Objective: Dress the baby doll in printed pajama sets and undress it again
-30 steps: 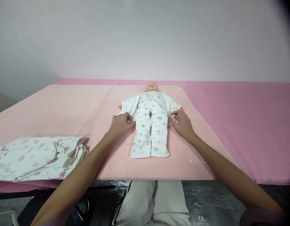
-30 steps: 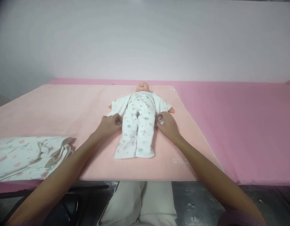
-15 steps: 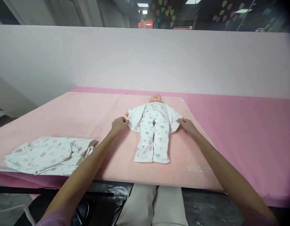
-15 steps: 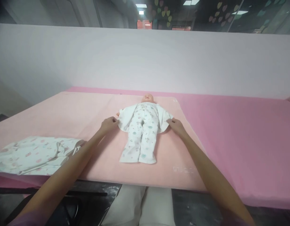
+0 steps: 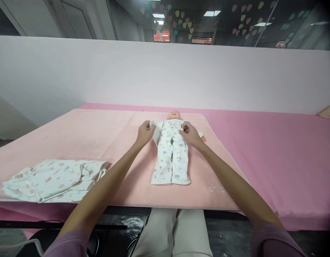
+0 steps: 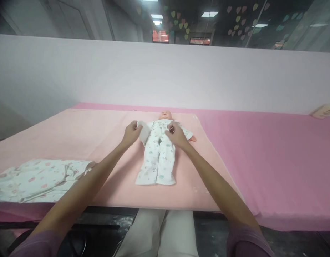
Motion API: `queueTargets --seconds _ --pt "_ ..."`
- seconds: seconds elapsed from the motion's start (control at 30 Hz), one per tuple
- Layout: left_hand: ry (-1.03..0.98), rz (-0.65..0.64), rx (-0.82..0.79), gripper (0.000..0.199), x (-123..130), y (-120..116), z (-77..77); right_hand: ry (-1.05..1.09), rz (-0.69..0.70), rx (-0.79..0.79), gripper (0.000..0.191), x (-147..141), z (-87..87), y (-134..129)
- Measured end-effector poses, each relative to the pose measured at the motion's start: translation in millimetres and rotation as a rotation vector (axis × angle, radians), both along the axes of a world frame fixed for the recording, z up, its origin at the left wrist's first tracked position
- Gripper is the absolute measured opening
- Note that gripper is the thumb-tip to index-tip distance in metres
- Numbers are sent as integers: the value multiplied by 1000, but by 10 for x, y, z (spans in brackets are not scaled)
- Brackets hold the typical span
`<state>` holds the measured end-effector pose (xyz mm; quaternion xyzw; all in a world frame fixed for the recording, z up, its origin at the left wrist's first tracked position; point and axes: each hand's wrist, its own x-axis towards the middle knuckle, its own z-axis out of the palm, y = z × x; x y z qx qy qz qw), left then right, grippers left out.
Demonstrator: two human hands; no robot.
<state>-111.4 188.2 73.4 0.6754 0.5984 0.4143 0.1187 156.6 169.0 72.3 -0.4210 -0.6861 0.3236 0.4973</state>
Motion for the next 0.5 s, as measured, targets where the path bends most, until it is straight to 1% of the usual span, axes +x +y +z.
queueTargets --seconds 0.03,0.07,0.13,0.17,0.2,0.23,0.3,0.37,0.43,0.5 --pt "14 -93 133 15 120 -69 47 -134 59 98 13 -48 -23 -42" --pt "80 -196 234 12 224 -149 72 -270 133 185 11 -71 -52 -93" --pt "300 -370 322 11 357 -325 40 -472 247 311 13 -49 -121 -208" --pt "392 -424 336 12 381 -411 -16 -516 260 345 15 -11 -157 -263" --pt "442 -458 340 12 376 -486 -92 -522 238 360 17 40 -194 -310" --pt "442 -477 342 12 346 -549 -182 -501 189 361 18 98 -229 -349" --pt "328 -473 352 19 234 -622 -371 -431 73 354 21 221 -300 -399" --pt "187 -418 328 30 96 -632 -530 -384 -18 355 22 334 -378 -421" --pt "118 -336 239 36 -24 -603 -637 -379 -77 346 19 426 -474 -432" --pt "135 -266 121 33 -100 -565 -694 -420 -122 311 19 492 -587 -439"
